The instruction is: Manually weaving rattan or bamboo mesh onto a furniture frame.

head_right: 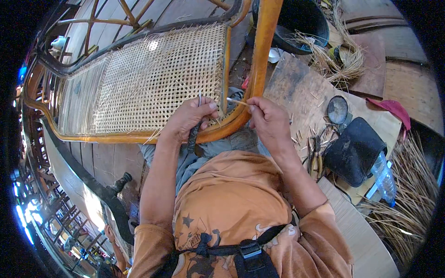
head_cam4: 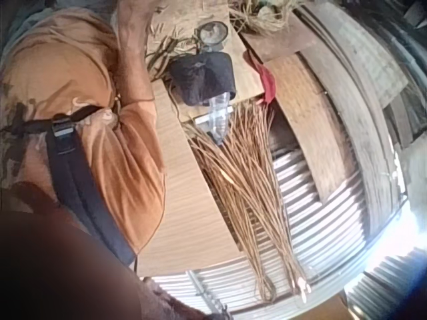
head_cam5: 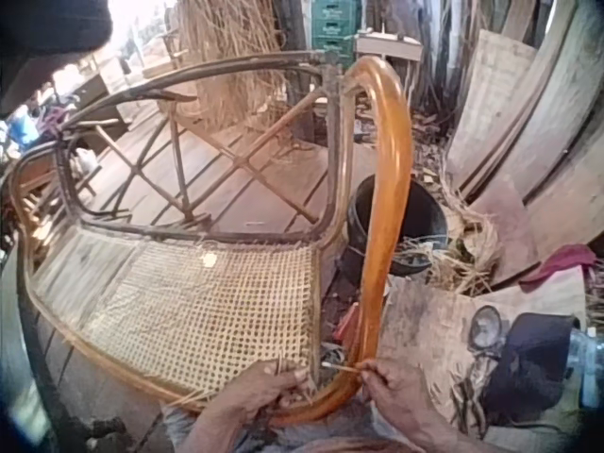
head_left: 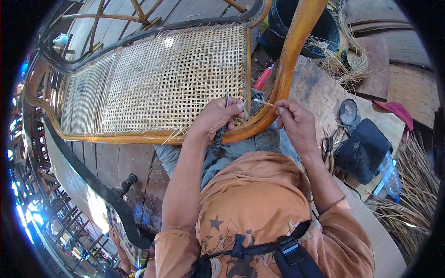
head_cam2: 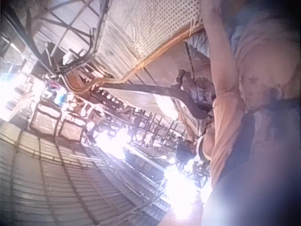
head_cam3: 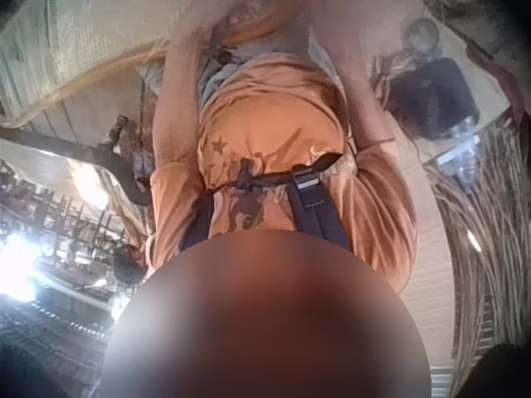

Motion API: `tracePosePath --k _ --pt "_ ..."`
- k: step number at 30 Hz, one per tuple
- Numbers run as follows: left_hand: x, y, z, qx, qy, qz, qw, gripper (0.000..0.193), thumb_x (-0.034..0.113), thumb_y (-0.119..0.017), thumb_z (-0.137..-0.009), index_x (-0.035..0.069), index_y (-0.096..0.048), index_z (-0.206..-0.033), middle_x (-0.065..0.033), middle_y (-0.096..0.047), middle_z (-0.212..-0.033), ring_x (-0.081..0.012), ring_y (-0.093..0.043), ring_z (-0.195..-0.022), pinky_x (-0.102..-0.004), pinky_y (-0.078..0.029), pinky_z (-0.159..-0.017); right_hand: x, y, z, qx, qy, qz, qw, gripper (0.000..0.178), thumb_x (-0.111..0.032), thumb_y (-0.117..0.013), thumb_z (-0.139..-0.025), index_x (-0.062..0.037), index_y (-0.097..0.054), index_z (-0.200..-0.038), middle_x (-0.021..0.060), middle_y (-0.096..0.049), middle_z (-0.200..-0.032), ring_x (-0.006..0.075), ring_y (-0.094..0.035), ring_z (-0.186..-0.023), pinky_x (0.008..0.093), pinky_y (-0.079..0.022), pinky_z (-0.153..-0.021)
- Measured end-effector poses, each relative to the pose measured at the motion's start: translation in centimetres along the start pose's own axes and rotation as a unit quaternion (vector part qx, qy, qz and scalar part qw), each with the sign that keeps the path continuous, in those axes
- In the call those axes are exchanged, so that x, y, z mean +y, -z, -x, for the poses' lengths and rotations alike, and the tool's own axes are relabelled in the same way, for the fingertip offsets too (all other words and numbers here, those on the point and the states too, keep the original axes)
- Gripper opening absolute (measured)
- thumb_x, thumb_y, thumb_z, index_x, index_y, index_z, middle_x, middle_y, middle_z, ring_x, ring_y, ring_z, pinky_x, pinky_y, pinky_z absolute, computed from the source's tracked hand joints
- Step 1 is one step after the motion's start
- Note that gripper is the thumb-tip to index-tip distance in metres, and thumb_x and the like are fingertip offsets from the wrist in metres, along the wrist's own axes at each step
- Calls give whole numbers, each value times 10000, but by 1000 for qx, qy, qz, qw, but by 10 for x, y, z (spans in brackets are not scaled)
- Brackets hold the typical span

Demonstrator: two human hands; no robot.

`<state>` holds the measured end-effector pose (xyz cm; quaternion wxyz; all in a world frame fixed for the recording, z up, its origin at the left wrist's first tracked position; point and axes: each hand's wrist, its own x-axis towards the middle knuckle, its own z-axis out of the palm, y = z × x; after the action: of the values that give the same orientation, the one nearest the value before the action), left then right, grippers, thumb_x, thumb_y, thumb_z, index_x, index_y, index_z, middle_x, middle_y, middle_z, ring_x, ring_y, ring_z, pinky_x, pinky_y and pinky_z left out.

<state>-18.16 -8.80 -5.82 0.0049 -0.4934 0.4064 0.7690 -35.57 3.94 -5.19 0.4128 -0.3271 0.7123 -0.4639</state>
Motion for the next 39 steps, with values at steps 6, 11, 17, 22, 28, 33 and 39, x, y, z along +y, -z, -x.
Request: tracePosePath --k 6,11,17,22,28,33,39 --pt "-3 5 -1 -11 -12 4 1000 154 197 -596 -877 46 -587 -849 3 -591 -706 -48 -470 -493 -181 -390 -468 -10 -8 -3 -36 -22 60 997 149 -19 -526 -891 19 -607 -1010 39 -589 -791 73 -543 -565 206 -456 -519" --pt "0 2 -2 -17 -3 -19 1000 174 225 -605 -873 55 -578 -901 8 -599 -727 -40 -455 -485 -174 -369 -453 0 -9 -2 -44 38 92 994 153 -2 -535 -880 7 -613 -1010 40 -597 -786 79 -548 -573 208 -461 -524" --pt "-1 4 0 -21 5 -12 1000 155 205 -604 -868 55 -579 -895 6 -601 -724 -42 -463 -493 -174 -379 -458 3 -9 0 -28 131 159 978 165 12 -548 -841 -16 -615 -990 100 -611 -826 196 -586 -686 286 -484 -616" --pt "-3 5 -4 -14 12 -6 1000 131 180 -613 -853 56 -582 -885 -2 -602 -717 -46 -465 -495 -174 -381 -460 2 -9 -3 -39 170 165 971 167 13 -556 -813 -26 -611 -966 152 -625 -878 322 -609 -835 371 -501 -722" --pt "2 2 -4 -5 11 -6 1000 134 184 -616 -845 55 -584 -833 -10 -599 -708 -56 -467 -490 -178 -380 -458 -2 -7 -2 -31 172 170 970 180 29 -556 -809 -20 -615 -971 160 -623 -891 325 -610 -845 369 -501 -725" --pt "4 2 -6 57 33 -39 997 156 180 -594 -829 57 -573 -735 -9 -572 -637 -62 -461 -456 -205 -377 -433 -12 11 7 1 94 66 993 209 57 -545 -815 -14 -619 -998 101 -619 -864 172 -614 -667 263 -497 -611" --pt "14 -8 -13 107 18 -134 985 168 151 -556 -762 68 -546 -617 -15 -521 -550 -88 -444 -424 -234 -362 -401 -24 53 22 120 79 -17 990 184 41 -535 -864 -19 -626 -1012 27 -600 -844 71 -572 -655 202 -461 -567"
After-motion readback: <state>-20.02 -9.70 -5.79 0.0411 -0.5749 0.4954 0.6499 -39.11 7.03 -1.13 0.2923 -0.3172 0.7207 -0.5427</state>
